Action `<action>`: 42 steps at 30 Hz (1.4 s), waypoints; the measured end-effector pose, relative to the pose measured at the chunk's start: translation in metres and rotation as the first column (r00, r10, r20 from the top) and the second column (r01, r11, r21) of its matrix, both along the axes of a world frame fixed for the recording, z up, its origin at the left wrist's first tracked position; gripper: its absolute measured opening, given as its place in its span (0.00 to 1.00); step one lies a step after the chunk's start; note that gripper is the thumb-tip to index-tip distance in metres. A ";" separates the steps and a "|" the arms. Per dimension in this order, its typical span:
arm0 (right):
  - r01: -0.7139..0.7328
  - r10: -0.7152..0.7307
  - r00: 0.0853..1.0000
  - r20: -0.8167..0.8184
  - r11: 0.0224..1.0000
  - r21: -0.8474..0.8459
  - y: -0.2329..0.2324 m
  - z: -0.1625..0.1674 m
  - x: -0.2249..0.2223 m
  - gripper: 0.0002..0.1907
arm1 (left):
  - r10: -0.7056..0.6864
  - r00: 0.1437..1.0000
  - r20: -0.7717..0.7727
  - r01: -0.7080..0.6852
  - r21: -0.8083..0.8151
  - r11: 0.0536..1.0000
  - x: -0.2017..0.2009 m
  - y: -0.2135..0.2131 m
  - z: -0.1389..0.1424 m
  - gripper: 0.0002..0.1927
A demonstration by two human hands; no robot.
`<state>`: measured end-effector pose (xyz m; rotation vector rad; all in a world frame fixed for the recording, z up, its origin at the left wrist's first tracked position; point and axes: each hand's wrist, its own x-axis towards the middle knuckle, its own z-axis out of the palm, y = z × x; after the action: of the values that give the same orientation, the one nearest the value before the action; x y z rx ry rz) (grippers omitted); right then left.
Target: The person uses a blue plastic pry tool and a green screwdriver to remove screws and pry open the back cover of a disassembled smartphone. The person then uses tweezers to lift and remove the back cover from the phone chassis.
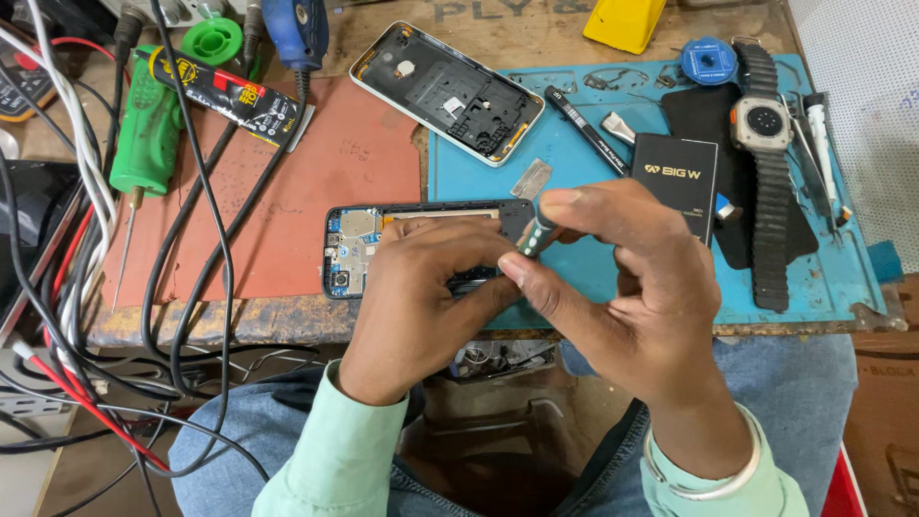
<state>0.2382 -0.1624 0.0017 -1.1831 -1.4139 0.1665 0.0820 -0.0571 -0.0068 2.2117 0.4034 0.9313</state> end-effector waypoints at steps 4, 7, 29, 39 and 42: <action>-0.091 0.091 0.995 0.034 0.996 0.021 -0.005 0.001 -0.001 0.25 | 0.142 0.985 -0.096 -0.152 -0.112 0.982 0.008 -0.006 -0.001 0.10; -0.047 0.046 0.998 0.039 0.998 0.038 -0.002 -0.002 -0.002 0.26 | 0.137 0.985 -0.100 -0.135 0.027 0.991 0.006 -0.004 0.003 0.13; 0.052 -0.053 0.993 0.105 0.999 0.010 -0.005 0.004 -0.009 0.25 | 0.162 0.979 -0.121 -0.164 -0.009 0.986 0.005 -0.007 0.002 0.12; 0.031 -0.031 0.991 0.129 1.000 -0.001 -0.003 0.004 -0.007 0.25 | 0.132 0.991 -0.036 -0.130 0.051 0.990 0.006 -0.007 0.001 0.10; 0.039 -0.039 0.994 0.097 0.999 0.003 -0.002 0.003 -0.006 0.26 | 0.290 0.946 -0.144 -0.285 0.058 0.957 0.012 -0.013 -0.003 0.10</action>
<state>0.2320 -0.1646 0.0049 -1.2311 -1.4742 0.0812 0.0941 -0.0698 -0.0103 2.3042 0.8043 0.9273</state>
